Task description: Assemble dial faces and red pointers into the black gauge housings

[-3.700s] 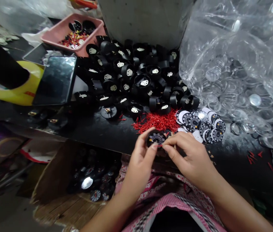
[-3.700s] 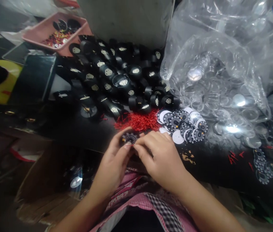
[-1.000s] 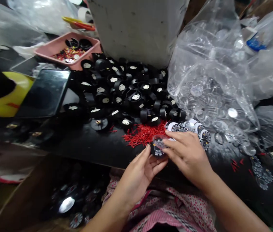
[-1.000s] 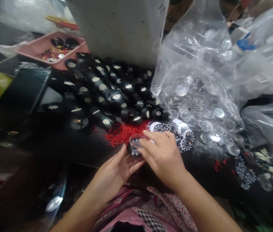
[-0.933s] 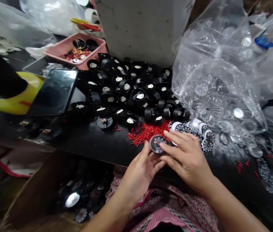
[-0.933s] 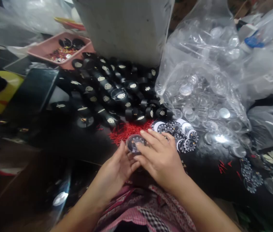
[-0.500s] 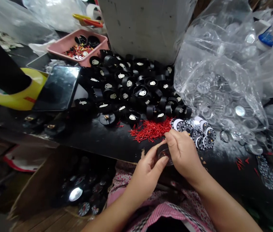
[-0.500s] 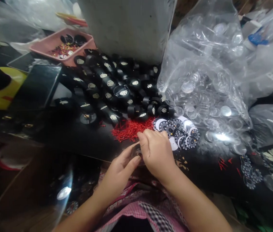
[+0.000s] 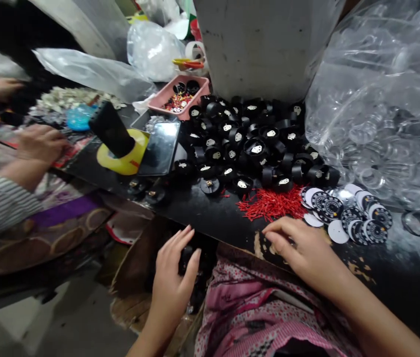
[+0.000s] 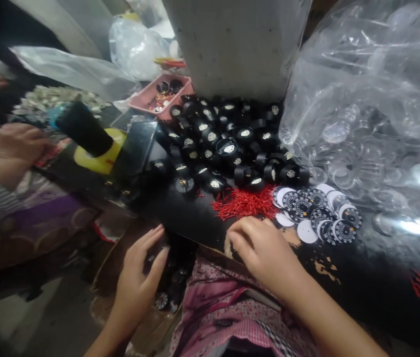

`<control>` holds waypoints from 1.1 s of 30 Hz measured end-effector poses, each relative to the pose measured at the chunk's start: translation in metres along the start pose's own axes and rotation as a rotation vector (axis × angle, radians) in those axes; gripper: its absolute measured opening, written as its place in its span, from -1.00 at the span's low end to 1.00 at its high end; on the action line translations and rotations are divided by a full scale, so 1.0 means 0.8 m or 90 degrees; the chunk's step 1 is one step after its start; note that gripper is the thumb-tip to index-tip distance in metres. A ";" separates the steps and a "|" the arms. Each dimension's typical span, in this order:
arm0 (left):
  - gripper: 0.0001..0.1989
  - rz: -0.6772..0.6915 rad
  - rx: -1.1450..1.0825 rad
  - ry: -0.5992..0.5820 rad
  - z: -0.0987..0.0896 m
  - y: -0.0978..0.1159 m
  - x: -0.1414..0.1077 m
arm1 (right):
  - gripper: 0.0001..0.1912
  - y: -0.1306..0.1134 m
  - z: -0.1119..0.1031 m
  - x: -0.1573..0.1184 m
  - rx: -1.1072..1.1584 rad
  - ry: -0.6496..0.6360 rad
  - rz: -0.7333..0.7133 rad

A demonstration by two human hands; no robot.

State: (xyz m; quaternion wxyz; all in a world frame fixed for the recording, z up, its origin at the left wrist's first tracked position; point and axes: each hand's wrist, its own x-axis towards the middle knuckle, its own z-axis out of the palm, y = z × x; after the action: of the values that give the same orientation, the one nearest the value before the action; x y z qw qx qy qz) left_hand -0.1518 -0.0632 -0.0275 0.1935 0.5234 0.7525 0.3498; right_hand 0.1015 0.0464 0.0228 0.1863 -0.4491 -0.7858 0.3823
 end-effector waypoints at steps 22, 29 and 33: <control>-0.59 -0.304 -0.815 -0.346 0.083 0.102 0.008 | -0.48 0.001 0.005 -0.005 -0.005 0.047 0.049; -0.66 -0.469 -0.820 -0.386 0.091 0.110 0.016 | -0.48 0.025 -0.027 -0.026 -0.133 0.023 -0.026; -0.66 -0.434 -0.834 -0.371 0.096 0.118 0.013 | -0.56 0.072 -0.063 -0.022 -0.341 0.230 0.147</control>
State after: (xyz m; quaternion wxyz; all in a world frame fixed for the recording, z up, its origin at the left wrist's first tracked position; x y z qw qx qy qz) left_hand -0.0438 -0.0088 -0.0100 0.7477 0.1143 0.4311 0.4920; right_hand 0.1756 0.0706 0.0120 0.1530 -0.6285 -0.7567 0.0951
